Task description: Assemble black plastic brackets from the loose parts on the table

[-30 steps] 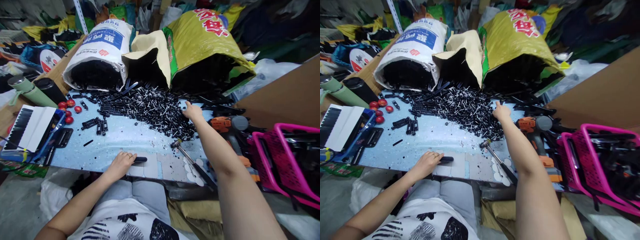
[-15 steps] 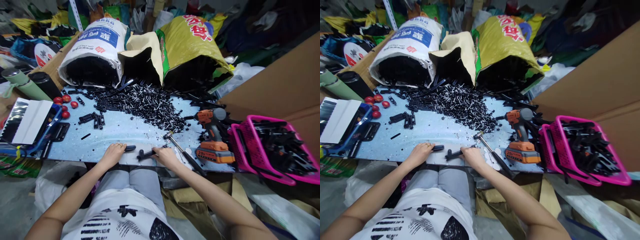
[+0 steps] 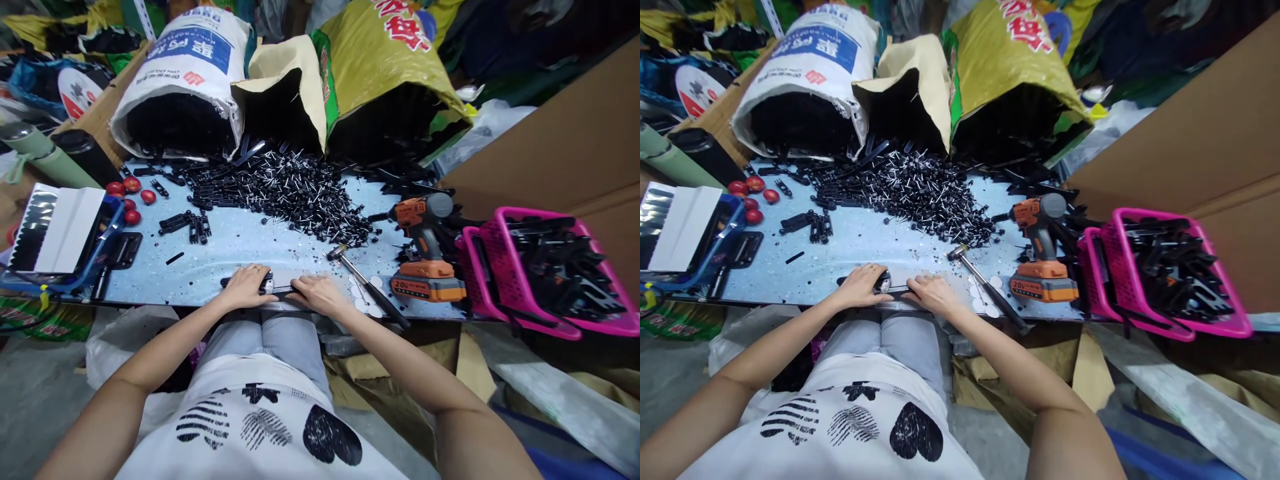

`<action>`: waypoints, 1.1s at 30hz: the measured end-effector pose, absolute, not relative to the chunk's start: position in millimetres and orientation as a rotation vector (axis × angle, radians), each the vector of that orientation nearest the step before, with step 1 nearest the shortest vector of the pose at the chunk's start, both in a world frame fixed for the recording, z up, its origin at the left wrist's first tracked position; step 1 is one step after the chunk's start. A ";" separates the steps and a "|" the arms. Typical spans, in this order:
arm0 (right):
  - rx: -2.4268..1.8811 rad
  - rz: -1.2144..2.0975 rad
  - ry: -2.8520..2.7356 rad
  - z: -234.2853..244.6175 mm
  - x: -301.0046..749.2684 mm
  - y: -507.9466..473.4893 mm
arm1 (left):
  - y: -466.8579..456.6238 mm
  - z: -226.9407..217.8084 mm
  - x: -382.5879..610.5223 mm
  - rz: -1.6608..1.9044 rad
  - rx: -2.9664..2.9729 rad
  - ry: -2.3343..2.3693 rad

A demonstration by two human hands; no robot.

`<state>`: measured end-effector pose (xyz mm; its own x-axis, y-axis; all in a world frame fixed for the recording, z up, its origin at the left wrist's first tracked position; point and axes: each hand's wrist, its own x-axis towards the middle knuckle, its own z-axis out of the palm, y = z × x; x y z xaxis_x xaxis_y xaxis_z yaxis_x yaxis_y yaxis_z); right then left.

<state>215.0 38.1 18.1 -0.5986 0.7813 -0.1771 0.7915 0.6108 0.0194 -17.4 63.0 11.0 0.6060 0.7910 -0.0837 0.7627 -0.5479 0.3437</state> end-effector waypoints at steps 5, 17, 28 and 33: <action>1.365 0.115 2.732 34.1 207.6 28.0 | 61.4 2.6 -25.6 0.287 2.481 1.226; 1.371 0.101 2.890 5.7 232.8 47.7 | 89.9 -1.5 -6.8 0.222 2.513 1.109; 1.834 -0.171 2.815 -6.2 231.6 111.5 | 225.3 -8.7 24.9 0.300 2.398 1.597; 2.014 -0.159 2.489 -9.7 197.3 181.8 | 170.4 5.6 -11.0 0.510 2.443 1.570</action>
